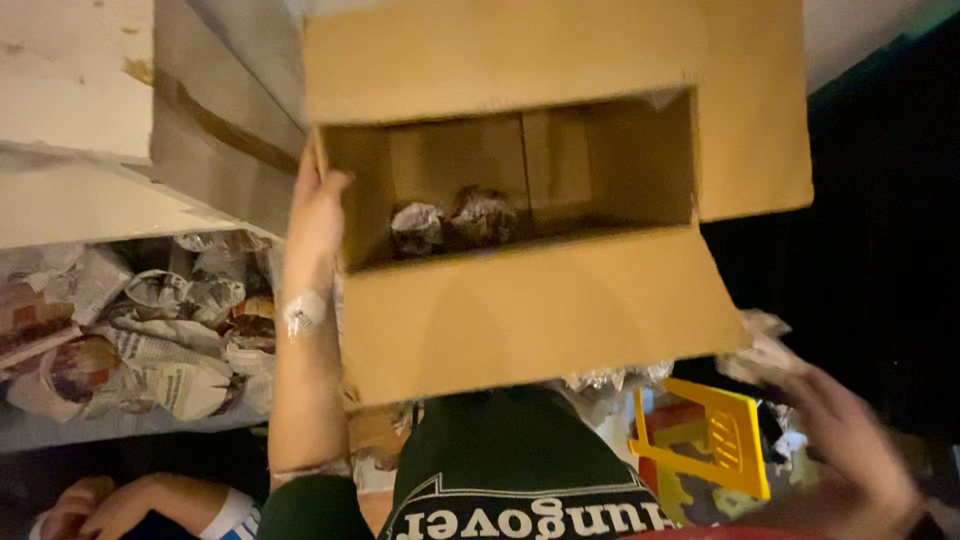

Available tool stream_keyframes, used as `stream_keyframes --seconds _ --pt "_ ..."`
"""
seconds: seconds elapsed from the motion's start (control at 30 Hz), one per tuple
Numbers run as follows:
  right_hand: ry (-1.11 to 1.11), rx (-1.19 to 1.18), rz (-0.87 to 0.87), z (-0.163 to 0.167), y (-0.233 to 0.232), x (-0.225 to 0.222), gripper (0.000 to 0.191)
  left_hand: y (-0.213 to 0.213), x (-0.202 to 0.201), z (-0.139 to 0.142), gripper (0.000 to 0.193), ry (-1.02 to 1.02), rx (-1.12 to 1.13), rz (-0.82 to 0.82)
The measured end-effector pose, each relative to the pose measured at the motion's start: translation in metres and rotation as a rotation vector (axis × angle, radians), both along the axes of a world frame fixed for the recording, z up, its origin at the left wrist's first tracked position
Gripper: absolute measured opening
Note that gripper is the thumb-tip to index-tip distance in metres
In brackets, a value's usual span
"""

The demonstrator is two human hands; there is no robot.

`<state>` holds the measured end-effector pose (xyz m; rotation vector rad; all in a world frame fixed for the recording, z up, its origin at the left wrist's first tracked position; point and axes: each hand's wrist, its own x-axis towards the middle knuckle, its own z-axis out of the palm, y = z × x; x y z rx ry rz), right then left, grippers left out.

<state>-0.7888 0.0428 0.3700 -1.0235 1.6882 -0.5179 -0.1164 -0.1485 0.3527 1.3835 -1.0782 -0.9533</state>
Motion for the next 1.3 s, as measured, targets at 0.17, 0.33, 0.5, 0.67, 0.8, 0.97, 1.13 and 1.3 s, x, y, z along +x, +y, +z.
stream_keyframes --seconds 0.17,0.33,0.5,0.67,0.8,0.97,1.13,1.3 --pt "0.604 -0.256 0.206 0.135 -0.014 0.07 0.035 0.019 -0.017 0.0 0.072 0.13 -0.044 -0.016" --pt "0.796 -0.437 0.745 0.135 -0.125 0.208 0.036 0.036 -0.025 0.011 0.075 0.132 -0.071 -0.019" --pt "0.774 -0.429 1.139 0.046 -0.252 0.361 0.051 0.054 -0.029 0.017 0.078 0.035 -0.105 -0.055" --pt "0.592 -0.533 1.125 -0.032 -0.33 0.434 0.051 0.064 -0.031 0.005 0.08 -0.102 -0.189 0.056" --pt "0.548 -0.591 0.992 -0.066 -0.35 0.447 0.051 0.067 -0.028 -0.001 0.08 -0.118 -0.199 0.061" --pt "0.572 -0.563 1.072 -0.094 -0.336 0.459 0.053 0.064 -0.028 0.002 0.081 -0.083 -0.161 0.051" --pt "0.545 -0.568 1.06 -0.108 -0.332 0.467 0.055 0.061 -0.033 0.004 0.08 -0.086 -0.193 0.043" --pt "0.528 -0.562 1.042 -0.115 -0.339 0.458 0.059 0.061 -0.034 0.006 0.08 -0.124 -0.19 0.026"
